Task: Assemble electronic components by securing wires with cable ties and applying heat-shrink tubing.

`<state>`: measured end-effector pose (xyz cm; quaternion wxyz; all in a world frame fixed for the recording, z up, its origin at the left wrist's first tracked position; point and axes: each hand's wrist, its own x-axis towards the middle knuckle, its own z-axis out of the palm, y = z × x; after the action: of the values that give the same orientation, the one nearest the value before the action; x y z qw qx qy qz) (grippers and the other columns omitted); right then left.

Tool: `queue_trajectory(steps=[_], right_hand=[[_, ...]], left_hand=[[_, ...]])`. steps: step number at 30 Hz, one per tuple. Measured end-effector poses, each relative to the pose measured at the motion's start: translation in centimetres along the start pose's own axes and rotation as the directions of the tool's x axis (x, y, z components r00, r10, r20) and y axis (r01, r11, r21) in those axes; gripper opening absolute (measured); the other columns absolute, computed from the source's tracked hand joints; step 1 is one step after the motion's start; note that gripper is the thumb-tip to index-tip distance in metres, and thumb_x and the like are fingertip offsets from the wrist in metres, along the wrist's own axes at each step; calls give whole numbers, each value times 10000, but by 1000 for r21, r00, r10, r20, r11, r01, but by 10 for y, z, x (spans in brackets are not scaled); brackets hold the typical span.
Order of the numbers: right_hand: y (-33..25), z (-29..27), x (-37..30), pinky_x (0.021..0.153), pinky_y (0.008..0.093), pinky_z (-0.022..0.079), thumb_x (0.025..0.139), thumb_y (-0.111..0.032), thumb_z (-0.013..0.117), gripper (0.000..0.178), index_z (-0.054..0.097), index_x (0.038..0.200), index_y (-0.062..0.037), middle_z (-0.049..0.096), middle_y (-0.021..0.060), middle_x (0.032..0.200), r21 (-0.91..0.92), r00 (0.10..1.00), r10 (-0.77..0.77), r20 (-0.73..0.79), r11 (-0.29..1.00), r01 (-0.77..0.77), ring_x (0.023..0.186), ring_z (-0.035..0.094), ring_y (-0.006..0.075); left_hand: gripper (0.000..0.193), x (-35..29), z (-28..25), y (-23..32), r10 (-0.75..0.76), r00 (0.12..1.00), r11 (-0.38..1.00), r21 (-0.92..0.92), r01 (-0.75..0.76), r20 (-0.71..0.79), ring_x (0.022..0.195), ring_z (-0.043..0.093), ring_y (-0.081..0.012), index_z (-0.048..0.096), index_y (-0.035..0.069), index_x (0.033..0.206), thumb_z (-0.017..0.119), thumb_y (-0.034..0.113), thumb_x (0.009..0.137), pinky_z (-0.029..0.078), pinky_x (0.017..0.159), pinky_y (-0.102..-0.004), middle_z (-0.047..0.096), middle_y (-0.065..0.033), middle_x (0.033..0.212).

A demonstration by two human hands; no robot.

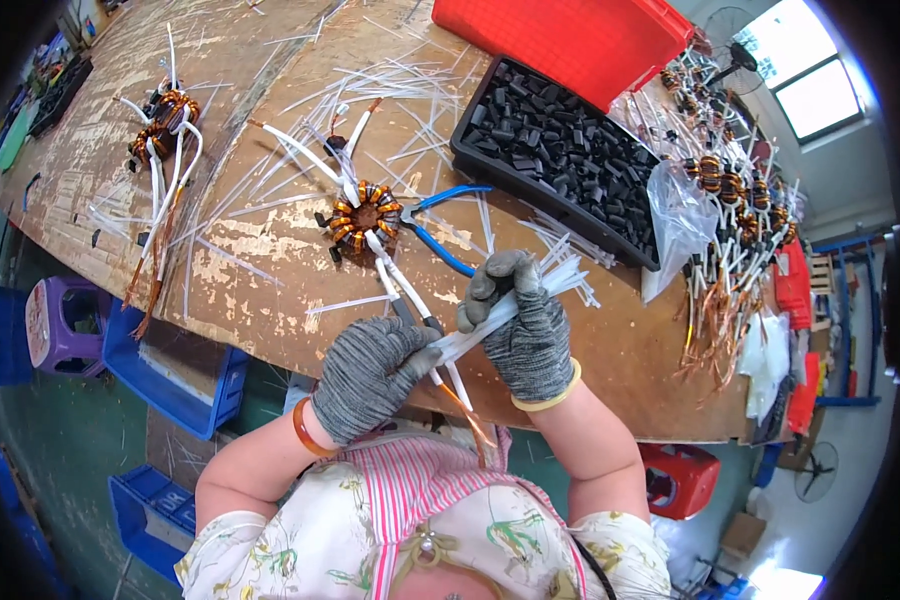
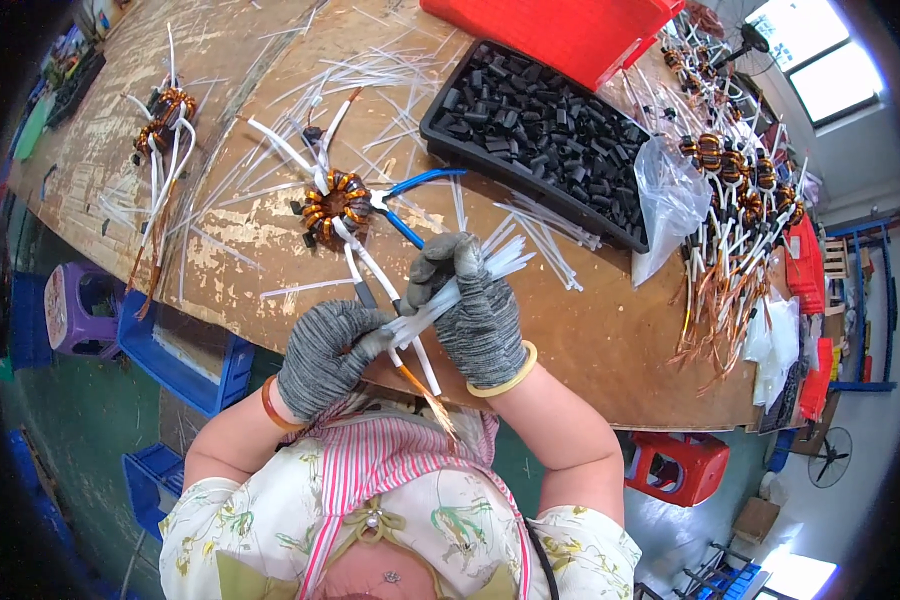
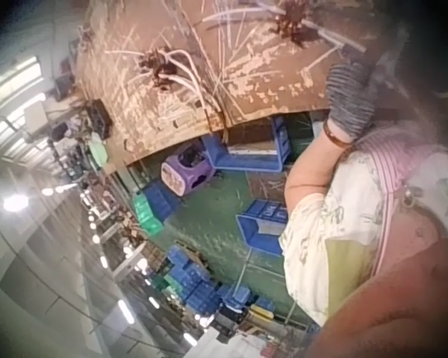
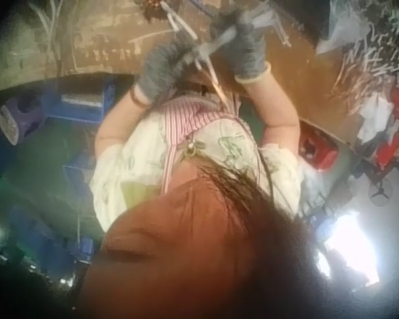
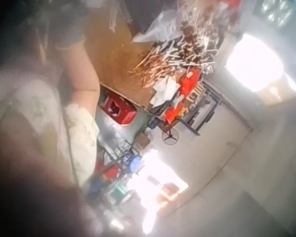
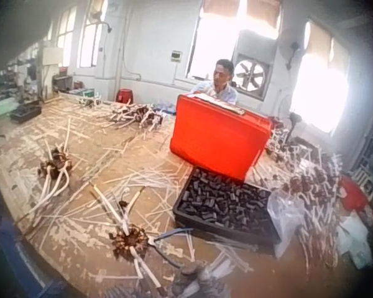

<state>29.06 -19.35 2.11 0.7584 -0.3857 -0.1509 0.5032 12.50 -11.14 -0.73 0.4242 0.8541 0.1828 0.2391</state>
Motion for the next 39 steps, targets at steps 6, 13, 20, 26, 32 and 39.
queue_trajectory(steps=[6, 13, 20, 26, 32, 39], right_hand=[[-6, 2, -2, 569, 290, 484, 872, -449, 582, 429, 576, 958, -29, 577, 83, 781, -273, 996, -65, -58, 961, 47, 606, 533, 157], [-29, -4, -3, 691, 280, 477, 867, -314, 620, 276, 628, 870, -38, 610, 32, 796, -598, 956, 278, 93, 783, -170, 740, 566, 141], [-16, -49, 17, 681, 291, 446, 898, -394, 561, 352, 592, 916, -44, 573, 67, 805, -808, 978, 203, -35, 570, -148, 750, 522, 143], [10, -35, 14, 488, 170, 335, 904, -440, 553, 325, 566, 853, -119, 538, -51, 712, -707, 945, 306, -114, 643, -293, 563, 436, 28], [5, -40, 15, 539, 170, 365, 849, -386, 637, 316, 603, 930, -83, 567, -25, 748, -638, 872, 488, 49, 687, -348, 624, 475, 41], [7, -34, 12, 629, 215, 432, 834, -310, 662, 353, 625, 1039, -25, 613, 21, 824, -633, 932, 363, 3, 722, -279, 724, 548, 97]], left_hand=[[190, -1, -10, 7, -10, 990, 999, -32, 6, -138, 722, 600, -282, 665, 59, 953, 669, 139, 781, 465, 666, -373, 631, -117, 772], [201, -8, -15, -3, 34, 975, 999, 13, -32, -220, 699, 600, -229, 658, 61, 936, 703, 36, 741, 467, 647, -317, 624, -85, 798], [245, -20, 0, -15, -198, 964, 979, -76, 188, -175, 698, 600, -278, 634, 44, 990, 688, 109, 760, 475, 648, -356, 629, -122, 807], [226, -14, 5, -28, -106, 988, 990, 81, 115, -116, 695, 598, -253, 641, 40, 948, 697, 123, 746, 469, 653, -349, 618, -116, 777], [164, -19, 4, -26, -240, 962, 969, -89, 229, -132, 685, 588, -255, 647, 42, 877, 695, 110, 737, 461, 661, -359, 613, -111, 757], [172, -22, 1, -25, -350, 934, 915, -237, 326, -66, 692, 605, -234, 648, 43, 894, 699, 112, 745, 477, 649, -336, 617, -111, 766]])
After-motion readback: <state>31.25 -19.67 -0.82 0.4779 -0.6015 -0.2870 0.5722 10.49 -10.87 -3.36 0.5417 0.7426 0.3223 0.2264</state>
